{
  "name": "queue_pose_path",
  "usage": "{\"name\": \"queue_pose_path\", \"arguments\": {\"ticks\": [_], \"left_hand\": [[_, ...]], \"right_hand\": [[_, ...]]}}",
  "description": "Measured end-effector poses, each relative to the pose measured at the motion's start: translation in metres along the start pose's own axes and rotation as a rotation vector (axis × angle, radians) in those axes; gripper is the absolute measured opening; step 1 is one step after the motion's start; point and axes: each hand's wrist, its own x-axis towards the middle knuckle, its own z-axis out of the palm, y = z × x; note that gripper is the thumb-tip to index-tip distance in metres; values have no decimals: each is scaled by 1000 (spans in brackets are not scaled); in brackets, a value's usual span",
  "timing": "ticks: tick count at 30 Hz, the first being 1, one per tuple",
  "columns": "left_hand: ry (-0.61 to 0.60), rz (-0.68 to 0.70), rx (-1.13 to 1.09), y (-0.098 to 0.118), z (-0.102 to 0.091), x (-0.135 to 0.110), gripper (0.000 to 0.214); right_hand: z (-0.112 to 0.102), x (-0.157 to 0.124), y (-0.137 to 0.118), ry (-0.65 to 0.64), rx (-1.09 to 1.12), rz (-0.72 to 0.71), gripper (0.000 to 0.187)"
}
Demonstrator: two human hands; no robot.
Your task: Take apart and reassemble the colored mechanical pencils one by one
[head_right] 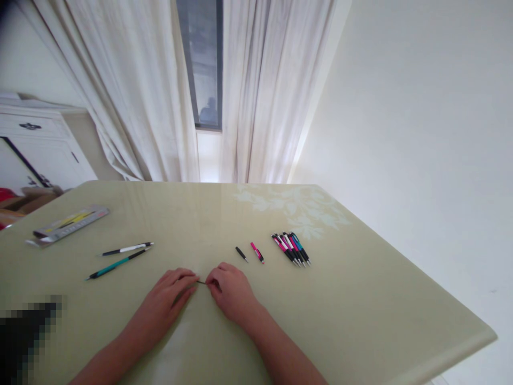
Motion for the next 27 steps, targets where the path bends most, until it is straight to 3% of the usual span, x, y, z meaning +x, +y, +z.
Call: {"name": "queue_pose_path", "arguments": {"ticks": [9, 15, 22, 27], "left_hand": [[0, -100, 12, -2, 0, 0, 20], [45, -314, -428, 8, -14, 5, 23], [240, -511, -986, 19, -21, 9, 39], [233, -510, -1073, 22, -21, 8, 37]], "right_hand": [[-3, -2, 11, -8, 27, -49, 20], [-2, -3, 9, 64, 281, -17, 24], [3, -6, 4, 76, 495, 3, 24], [4, -6, 6, 103, 686, 31, 22]]}}
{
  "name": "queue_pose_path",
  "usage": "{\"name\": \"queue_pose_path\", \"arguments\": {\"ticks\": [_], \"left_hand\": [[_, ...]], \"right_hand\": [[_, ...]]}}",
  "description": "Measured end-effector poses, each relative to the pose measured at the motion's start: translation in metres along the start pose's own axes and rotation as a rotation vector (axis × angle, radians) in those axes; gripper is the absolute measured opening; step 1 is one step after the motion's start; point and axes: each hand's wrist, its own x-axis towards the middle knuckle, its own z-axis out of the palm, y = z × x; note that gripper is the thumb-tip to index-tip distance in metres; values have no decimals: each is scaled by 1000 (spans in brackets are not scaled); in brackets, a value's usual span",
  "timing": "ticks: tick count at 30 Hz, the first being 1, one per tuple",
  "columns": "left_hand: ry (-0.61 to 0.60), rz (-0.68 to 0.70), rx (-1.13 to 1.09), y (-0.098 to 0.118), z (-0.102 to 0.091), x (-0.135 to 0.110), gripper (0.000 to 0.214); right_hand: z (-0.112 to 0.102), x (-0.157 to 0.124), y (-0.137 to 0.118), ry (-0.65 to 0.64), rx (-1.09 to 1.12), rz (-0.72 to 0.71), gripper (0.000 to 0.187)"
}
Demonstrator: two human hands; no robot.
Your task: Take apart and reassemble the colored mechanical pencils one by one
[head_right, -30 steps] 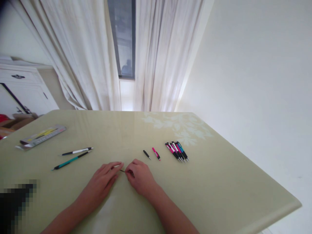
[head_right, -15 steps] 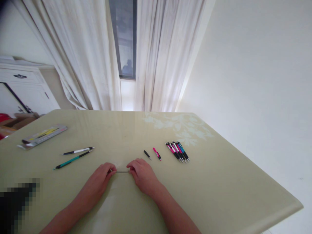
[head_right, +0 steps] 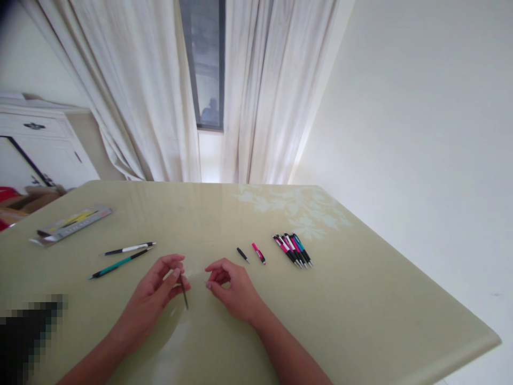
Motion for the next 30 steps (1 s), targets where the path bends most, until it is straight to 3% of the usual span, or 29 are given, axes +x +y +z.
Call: {"name": "queue_pose_path", "arguments": {"ticks": [8, 22, 30], "left_hand": [[-248, -10, 340, 1, 5, -4, 32], [-223, -38, 451, 3, 5, -6, 31], [-252, 11, 471, -1, 2, -6, 30]], "right_hand": [[-2, -1, -3, -7, 157, -29, 27], [-1, -2, -4, -1, 122, -38, 24], [-4, -2, -11, 5, 73, -46, 22]]}}
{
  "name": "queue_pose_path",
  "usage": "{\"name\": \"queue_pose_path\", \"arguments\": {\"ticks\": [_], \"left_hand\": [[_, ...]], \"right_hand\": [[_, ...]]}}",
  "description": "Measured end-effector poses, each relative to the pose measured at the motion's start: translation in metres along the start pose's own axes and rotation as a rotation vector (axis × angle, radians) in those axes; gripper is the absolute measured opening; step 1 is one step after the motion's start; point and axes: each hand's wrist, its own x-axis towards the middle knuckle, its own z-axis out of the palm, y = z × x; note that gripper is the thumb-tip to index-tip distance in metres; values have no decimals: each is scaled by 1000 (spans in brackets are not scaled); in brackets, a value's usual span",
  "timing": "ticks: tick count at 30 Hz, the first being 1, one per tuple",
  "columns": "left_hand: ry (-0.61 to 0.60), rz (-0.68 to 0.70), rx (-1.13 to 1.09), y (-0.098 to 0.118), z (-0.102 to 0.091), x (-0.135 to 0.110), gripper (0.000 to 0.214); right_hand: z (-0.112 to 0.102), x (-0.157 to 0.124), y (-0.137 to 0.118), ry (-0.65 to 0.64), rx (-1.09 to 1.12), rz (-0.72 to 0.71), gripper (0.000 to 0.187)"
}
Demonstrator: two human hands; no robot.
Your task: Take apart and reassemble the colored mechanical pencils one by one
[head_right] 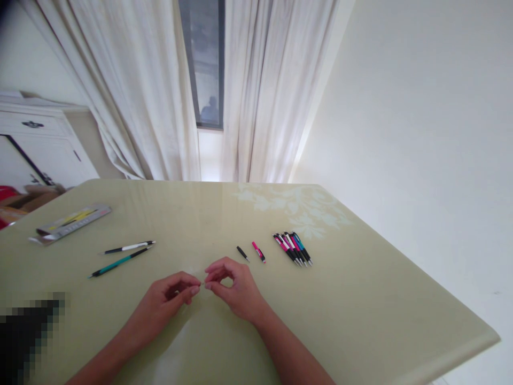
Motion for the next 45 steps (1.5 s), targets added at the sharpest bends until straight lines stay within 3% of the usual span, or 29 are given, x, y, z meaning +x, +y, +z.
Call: {"name": "queue_pose_path", "arguments": {"ticks": [8, 15, 26, 31, 36, 39, 42, 45], "left_hand": [[-73, 27, 42, -1, 2, 0, 23], [-78, 186, -77, 4, -2, -1, 17], [50, -112, -355, 1, -4, 4, 44], [64, -86, -389, 2, 0, 4, 33], [70, -79, -380, 2, 4, 7, 36], [94, -66, -359, 0, 5, 7, 41], [87, -49, -317, 0, 4, 6, 47], [63, -13, -201, 0, 3, 4, 48]], "right_hand": [[6, -2, -4, -37, -94, -19, 15], [3, 0, -1, -15, -129, -11, 17], [9, -2, -3, 48, -98, -37, 18], [14, -2, 0, 81, -4, -17, 19], [22, 0, 4, 137, -31, 24, 23], [12, 3, 5, 154, -156, 2, 27], [-11, 9, 10, 264, -459, -23, 20], [-34, 13, 20, 323, -765, 54, 19]]}}
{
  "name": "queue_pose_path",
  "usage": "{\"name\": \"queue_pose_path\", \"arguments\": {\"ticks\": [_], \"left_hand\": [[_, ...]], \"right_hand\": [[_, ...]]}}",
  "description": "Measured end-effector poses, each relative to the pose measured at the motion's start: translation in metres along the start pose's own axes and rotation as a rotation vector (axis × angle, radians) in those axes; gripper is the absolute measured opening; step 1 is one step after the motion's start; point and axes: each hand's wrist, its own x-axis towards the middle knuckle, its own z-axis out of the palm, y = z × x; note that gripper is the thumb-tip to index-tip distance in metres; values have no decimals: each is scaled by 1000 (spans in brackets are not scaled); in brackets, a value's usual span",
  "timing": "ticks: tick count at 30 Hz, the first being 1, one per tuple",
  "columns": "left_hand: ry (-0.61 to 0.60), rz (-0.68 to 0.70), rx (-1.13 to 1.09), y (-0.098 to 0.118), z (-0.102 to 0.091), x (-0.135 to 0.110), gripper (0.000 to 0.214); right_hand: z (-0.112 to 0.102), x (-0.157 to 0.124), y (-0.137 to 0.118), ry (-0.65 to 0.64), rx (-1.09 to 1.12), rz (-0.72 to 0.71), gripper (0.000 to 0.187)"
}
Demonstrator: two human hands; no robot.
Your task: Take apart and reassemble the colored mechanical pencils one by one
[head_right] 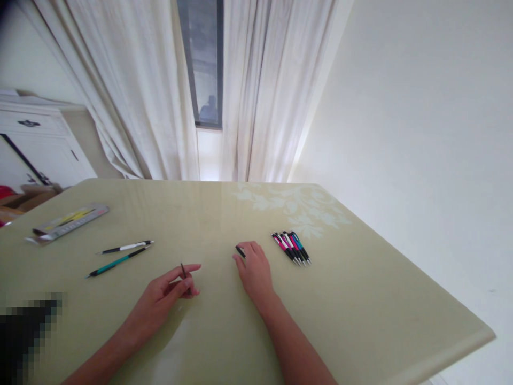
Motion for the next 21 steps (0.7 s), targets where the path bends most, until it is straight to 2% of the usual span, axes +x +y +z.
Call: {"name": "queue_pose_path", "arguments": {"ticks": [4, 8, 10, 13, 17, 21], "left_hand": [[29, 124, 272, -1, -5, 0, 34], [74, 193, 434, -5, -11, 1, 27], [86, 216, 476, -7, -13, 1, 27], [85, 226, 504, -8, -15, 3, 27], [59, 236, 507, -7, -14, 3, 28], [52, 242, 506, -6, -14, 2, 30]], "right_hand": [[0, 5, 14, -89, -167, 51, 22], [-1, 3, 9, -160, -34, -33, 25], [-4, 0, 2, -202, 109, -128, 26], [-8, -4, -10, -196, 252, -235, 27], [-9, -8, -20, -195, 310, -269, 27], [-7, -9, -20, -180, 301, -256, 29]]}}
